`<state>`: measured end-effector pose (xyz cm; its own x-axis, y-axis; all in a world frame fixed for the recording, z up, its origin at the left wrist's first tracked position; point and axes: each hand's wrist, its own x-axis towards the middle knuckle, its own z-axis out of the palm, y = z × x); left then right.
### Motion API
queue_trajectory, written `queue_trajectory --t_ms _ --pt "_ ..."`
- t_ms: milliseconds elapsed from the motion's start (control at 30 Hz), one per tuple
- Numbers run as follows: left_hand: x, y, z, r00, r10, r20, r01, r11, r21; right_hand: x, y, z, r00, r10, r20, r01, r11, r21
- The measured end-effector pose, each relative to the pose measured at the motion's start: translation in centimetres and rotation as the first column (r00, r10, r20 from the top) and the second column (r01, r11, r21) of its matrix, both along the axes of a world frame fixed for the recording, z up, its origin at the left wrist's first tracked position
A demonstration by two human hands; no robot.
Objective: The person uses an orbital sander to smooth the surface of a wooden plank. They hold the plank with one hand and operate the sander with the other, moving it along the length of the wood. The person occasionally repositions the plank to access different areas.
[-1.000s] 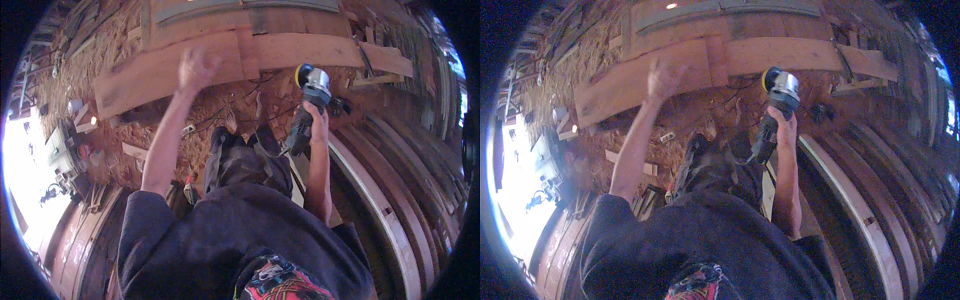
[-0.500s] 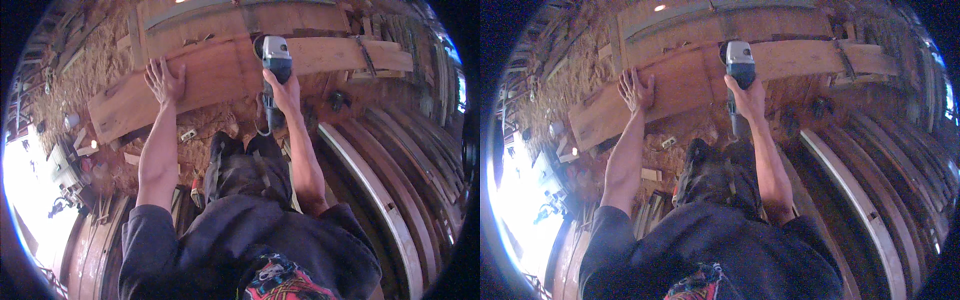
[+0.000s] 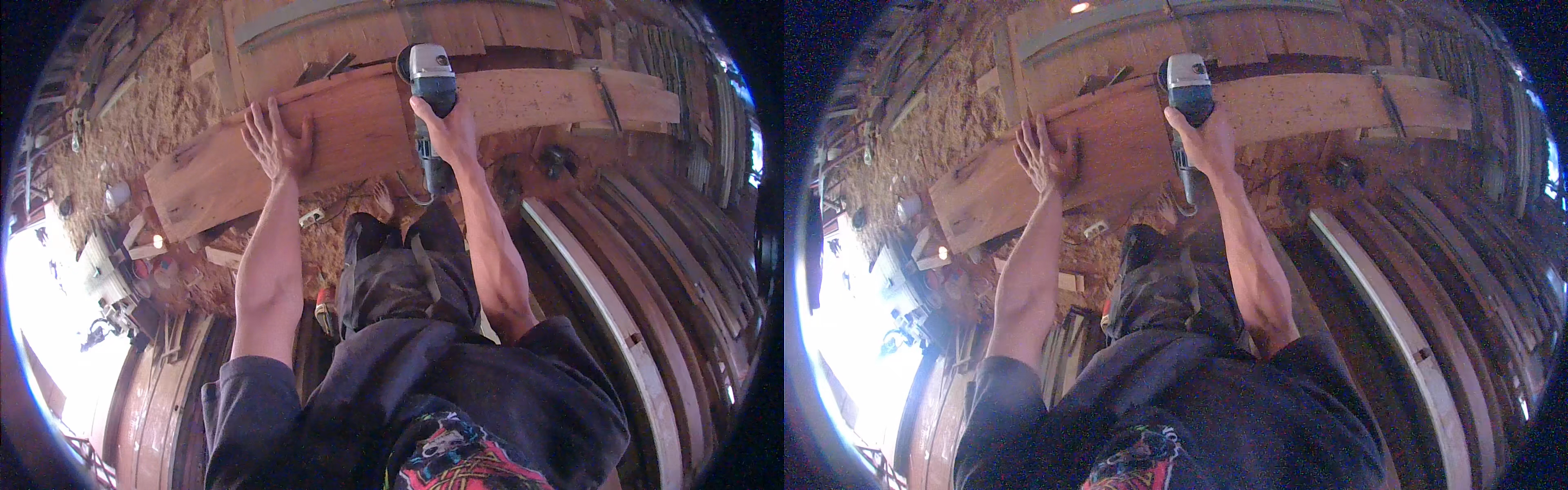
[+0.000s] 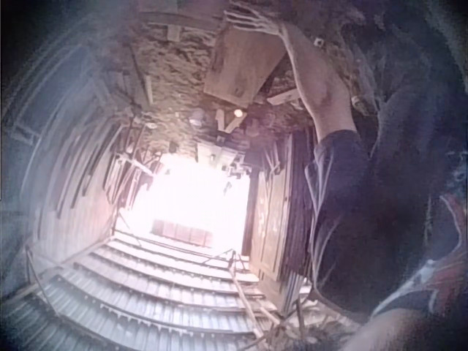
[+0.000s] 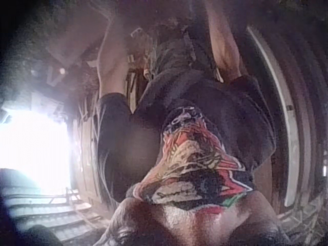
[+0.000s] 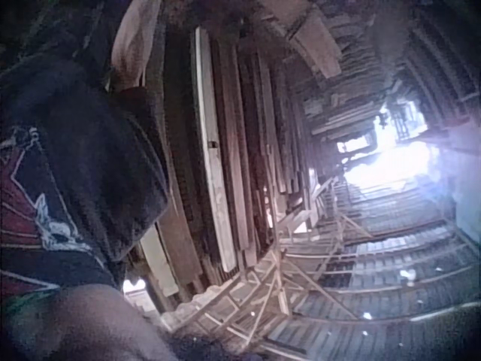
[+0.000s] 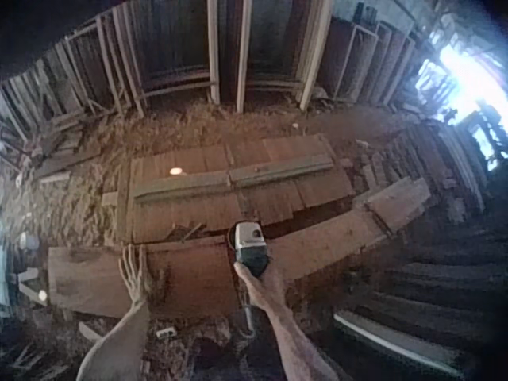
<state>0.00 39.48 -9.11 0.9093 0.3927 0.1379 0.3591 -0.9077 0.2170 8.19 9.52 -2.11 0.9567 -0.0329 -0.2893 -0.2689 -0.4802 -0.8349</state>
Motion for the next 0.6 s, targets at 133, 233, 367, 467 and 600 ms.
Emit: queue_trajectory --t_ms 133,233,367,467,600 --pt "-0.2 0.0 0.0 1.0 -0.009 -0.003 0.009 1.0 -0.012 0.3 0.3 0.7 0.999 0.016 -0.031 -0.014 0.998 0.065" --pt "-0.1 -0.2 0.4 1.0 -0.015 0.001 0.015 1.0 -0.025 0.3 0.2 -0.2 1.0 0.001 0.005 -0.001 1.0 0.011" --pt "0.0 -0.4 0.3 1.0 0.002 0.0 -0.002 1.0 -0.009 0.7 -0.2 -1.1 0.994 0.026 -0.108 -0.028 1.0 -0.011" --pt "-0.1 -0.4 0.3 1.0 -0.006 0.028 0.007 1.0 -0.03 0.6 -0.1 -0.8 0.995 0.033 -0.092 -0.035 0.999 -0.015" --pt "-0.2 -0.3 0.2 1.0 -0.005 0.01 0.005 1.0 -0.016 0.8 0.4 0.5 0.995 0.058 -0.086 -0.059 0.998 -0.01"
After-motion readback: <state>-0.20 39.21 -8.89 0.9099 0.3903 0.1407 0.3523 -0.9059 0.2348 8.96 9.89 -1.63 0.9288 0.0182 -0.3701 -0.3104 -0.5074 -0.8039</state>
